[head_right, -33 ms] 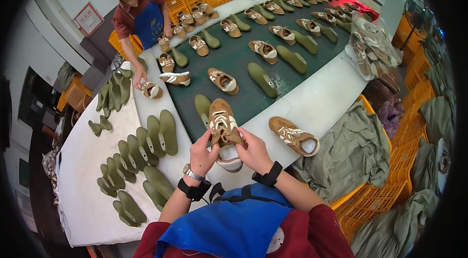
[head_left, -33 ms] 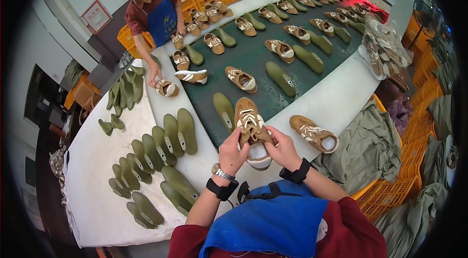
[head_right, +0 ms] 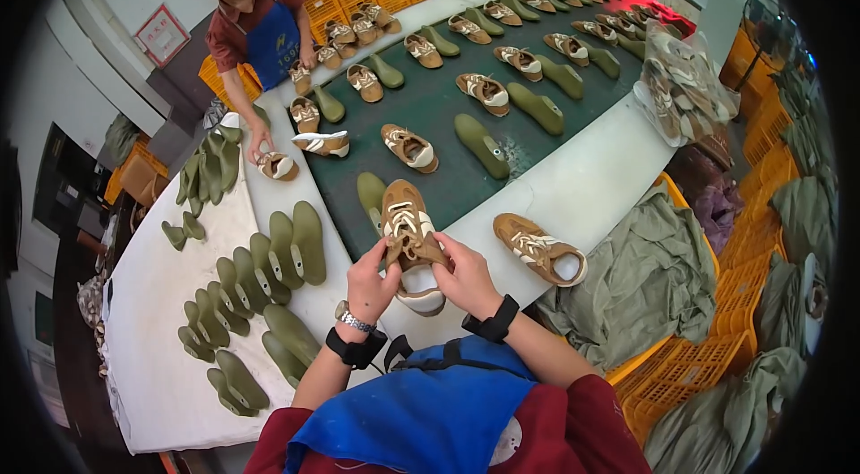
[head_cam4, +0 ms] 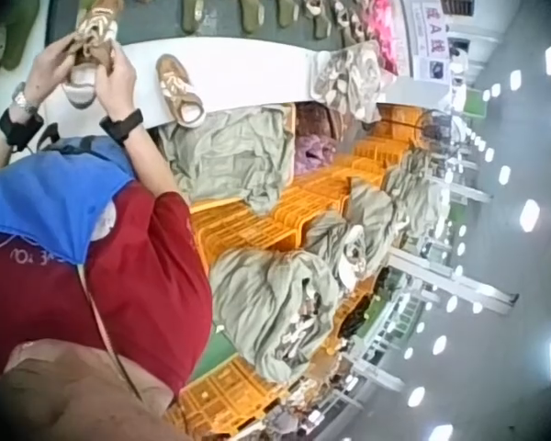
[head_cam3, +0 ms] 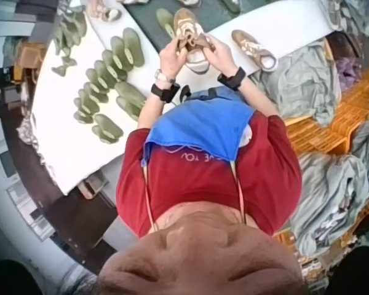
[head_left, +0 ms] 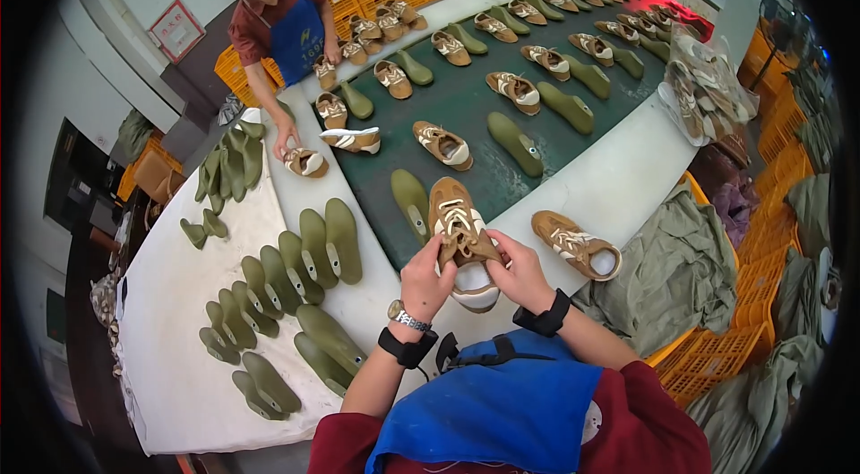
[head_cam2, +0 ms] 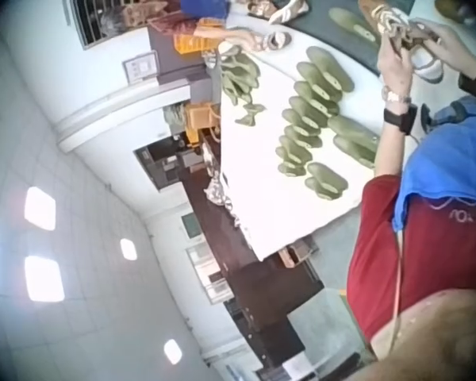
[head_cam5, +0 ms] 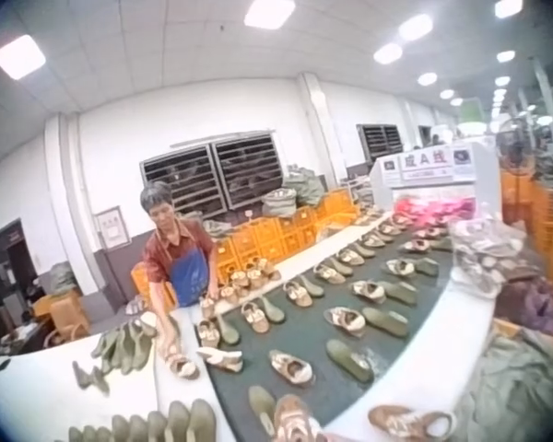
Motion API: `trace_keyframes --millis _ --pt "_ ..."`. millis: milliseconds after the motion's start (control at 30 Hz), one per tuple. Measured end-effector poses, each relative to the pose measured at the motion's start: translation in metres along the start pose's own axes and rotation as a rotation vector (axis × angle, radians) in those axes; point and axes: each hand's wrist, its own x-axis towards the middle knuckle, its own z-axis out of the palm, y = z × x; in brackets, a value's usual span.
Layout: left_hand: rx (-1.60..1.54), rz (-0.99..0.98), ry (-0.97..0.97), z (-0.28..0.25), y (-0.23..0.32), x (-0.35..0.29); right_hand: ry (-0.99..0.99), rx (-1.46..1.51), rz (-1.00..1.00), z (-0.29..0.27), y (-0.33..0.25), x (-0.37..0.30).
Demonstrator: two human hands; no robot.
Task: The recorder takes shoe uppers from a bin, inserts shoe lasts, and places them onto a conveyor belt for processing.
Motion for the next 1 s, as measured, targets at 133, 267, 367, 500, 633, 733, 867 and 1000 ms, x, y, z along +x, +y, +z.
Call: trace_keyframes --millis 133,267,367,500,633,733,867,1000 --pt "-0.04 -0.039 0.003 -0.001 0.006 0.001 -0.02 0.038 -0.024 -0.004 -0.008 0.003" --pt "0.046 -0.048 -0.018 -0.005 -0.015 -0.003 -0.151 0.034 -0.011 -0.037 0.007 0.0" --pt "0.26 -0.143 -0.126 -0.019 -0.049 -0.015 0.106 -0.546 -0.001 -0.106 0.047 -0.005" --pt "0.287 -0.186 -0.234 -0.036 -0.092 -0.048 0.214 -1.066 0.259 -0.186 0.11 -0.042" --pt "0.294 -0.199 -0.368 -0.024 -0.111 -0.074 0.043 -0.417 0.421 -0.198 0.144 -0.056" --pt "0.338 -0.21 -0.376 -0.014 -0.109 -0.083 -0.072 -0.729 0.479 -0.183 0.144 -0.049" --pt "0.338 -0.317 -0.488 -0.016 -0.09 -0.079 -0.016 -0.555 0.51 -0.153 0.131 -0.038" --pt "0.15 -0.136 -0.295 -0.019 -0.053 -0.049 0.077 0.176 0.331 -0.093 0.109 -0.019"
